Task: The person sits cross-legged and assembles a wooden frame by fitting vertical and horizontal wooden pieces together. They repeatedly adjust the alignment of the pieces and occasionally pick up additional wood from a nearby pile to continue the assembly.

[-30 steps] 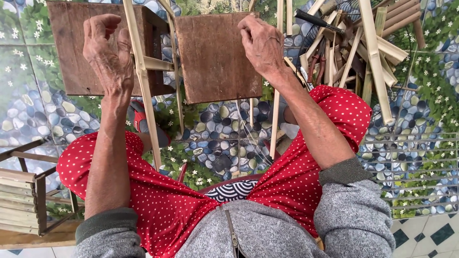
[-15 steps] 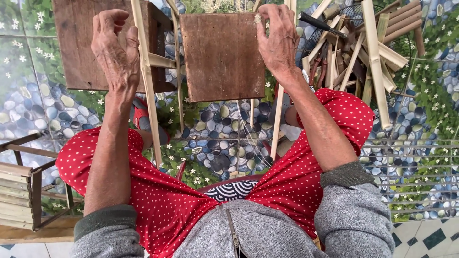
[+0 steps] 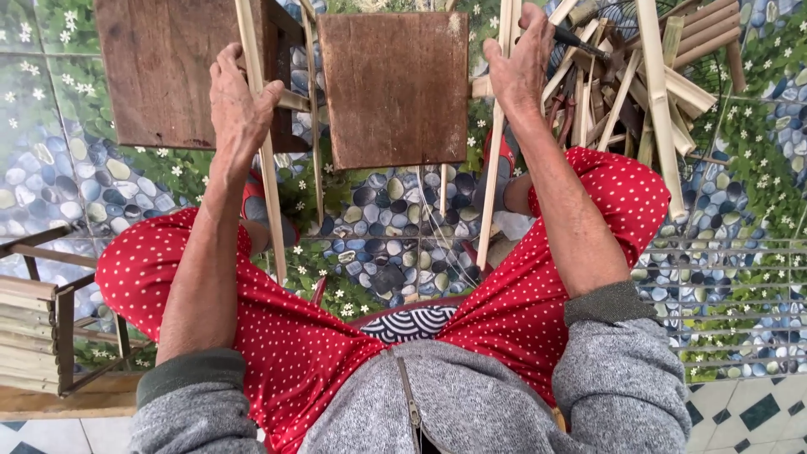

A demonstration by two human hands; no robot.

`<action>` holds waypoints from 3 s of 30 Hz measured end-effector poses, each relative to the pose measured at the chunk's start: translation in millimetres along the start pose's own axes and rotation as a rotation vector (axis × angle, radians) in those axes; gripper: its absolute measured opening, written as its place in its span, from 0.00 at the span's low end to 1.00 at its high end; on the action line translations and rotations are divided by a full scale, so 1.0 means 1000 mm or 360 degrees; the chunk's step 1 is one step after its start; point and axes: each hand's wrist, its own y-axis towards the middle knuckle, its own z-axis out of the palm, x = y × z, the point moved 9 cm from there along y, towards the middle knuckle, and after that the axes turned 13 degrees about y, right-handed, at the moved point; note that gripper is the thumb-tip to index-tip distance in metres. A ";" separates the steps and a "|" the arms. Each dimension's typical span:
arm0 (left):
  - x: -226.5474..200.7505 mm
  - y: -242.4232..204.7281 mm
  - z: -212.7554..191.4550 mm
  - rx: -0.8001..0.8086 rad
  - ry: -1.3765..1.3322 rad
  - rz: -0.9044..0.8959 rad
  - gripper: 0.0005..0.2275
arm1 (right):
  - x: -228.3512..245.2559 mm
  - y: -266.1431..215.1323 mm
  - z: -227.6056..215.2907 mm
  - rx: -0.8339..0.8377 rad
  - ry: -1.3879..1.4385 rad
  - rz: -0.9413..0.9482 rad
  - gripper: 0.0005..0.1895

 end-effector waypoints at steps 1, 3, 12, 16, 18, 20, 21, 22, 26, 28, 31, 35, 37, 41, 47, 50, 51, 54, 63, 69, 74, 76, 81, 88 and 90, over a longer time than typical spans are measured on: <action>0.003 -0.002 0.001 0.0011 -0.0001 0.0003 0.29 | -0.010 -0.005 -0.002 0.0000 -0.0005 0.0011 0.30; 0.004 -0.003 0.003 0.0013 -0.0045 0.0003 0.28 | -0.023 -0.010 -0.010 0.0024 0.0022 -0.0076 0.26; 0.013 -0.058 -0.014 -0.0004 -0.0280 -0.0163 0.24 | -0.023 -0.097 -0.021 0.0246 0.0094 0.0649 0.37; 0.048 -0.078 0.013 -0.0026 -0.0324 -0.0354 0.30 | -0.029 -0.136 -0.018 0.0309 0.0099 0.0777 0.34; 0.072 -0.084 0.043 -0.0084 -0.0290 -0.0385 0.33 | -0.061 -0.153 -0.004 0.0347 0.0022 0.0706 0.42; 0.050 -0.114 0.027 -0.0008 -0.0305 -0.0421 0.32 | -0.093 -0.165 0.008 0.0326 -0.0076 0.0797 0.38; 0.036 -0.126 0.024 0.0081 -0.0314 -0.0454 0.32 | -0.114 -0.172 0.010 0.0306 -0.0171 0.0902 0.34; 0.044 -0.127 0.044 0.0079 -0.0321 -0.0430 0.32 | -0.105 -0.178 0.007 0.0281 -0.0170 0.0902 0.34; 0.051 -0.146 0.066 0.0084 -0.0237 -0.0632 0.25 | -0.055 -0.198 -0.005 0.0119 0.0291 0.0979 0.13; 0.047 -0.157 0.057 0.0022 -0.0263 -0.0683 0.19 | -0.038 -0.205 -0.008 0.0111 0.0476 0.0990 0.11; 0.062 -0.163 0.066 -0.0132 -0.0602 -0.0792 0.11 | -0.042 -0.205 -0.010 0.0038 0.0567 0.0928 0.09; 0.074 -0.159 0.080 -0.0157 -0.0661 -0.0811 0.04 | -0.095 -0.195 0.006 -0.0083 0.0405 0.0881 0.14; 0.067 -0.157 0.074 -0.0150 -0.0629 -0.0795 0.04 | -0.107 -0.192 0.006 -0.0127 0.0387 0.0854 0.19; 0.070 -0.158 0.071 -0.0029 -0.0320 -0.0879 0.10 | -0.093 -0.194 -0.001 -0.0120 0.0343 0.0766 0.22; 0.072 -0.161 0.075 0.0039 -0.0294 -0.0920 0.11 | -0.137 -0.181 0.015 -0.0137 0.0322 0.0831 0.21; 0.065 -0.159 0.069 0.0034 -0.0328 -0.0900 0.12 | -0.123 -0.181 0.006 -0.0143 0.0341 0.0850 0.20; 0.065 -0.158 0.069 0.0040 -0.0337 -0.0889 0.12 | -0.118 -0.183 0.002 -0.0149 0.0344 0.0855 0.19; 0.074 -0.154 0.082 0.0035 -0.0354 -0.0902 0.13 | -0.102 -0.178 -0.002 -0.0147 0.0409 0.0871 0.20; 0.051 -0.154 0.065 -0.0121 -0.0491 -0.0840 0.13 | -0.156 -0.152 0.009 -0.0055 0.0195 0.0905 0.20; 0.043 -0.148 0.041 -0.0230 -0.0520 -0.0827 0.12 | -0.025 -0.187 -0.040 -0.0186 0.0610 0.0828 0.14; 0.026 -0.153 0.012 -0.0196 -0.0494 -0.0778 0.10 | -0.019 -0.181 -0.049 -0.0233 0.0643 0.0809 0.13; 0.024 -0.150 0.011 -0.0183 -0.0466 -0.0769 0.09 | -0.010 -0.180 -0.060 -0.0241 0.0620 0.0800 0.13; 0.035 -0.141 0.016 -0.0212 -0.0526 -0.0717 0.09 | 0.006 -0.182 -0.073 -0.0253 0.0638 0.0790 0.17; 0.042 -0.134 0.013 -0.0177 -0.0617 -0.0620 0.08 | 0.007 -0.190 -0.082 -0.0292 0.0620 0.0929 0.23; 0.028 -0.147 -0.010 -0.0233 -0.0479 -0.0680 0.05 | 0.024 -0.192 -0.081 -0.0172 0.0553 0.0905 0.21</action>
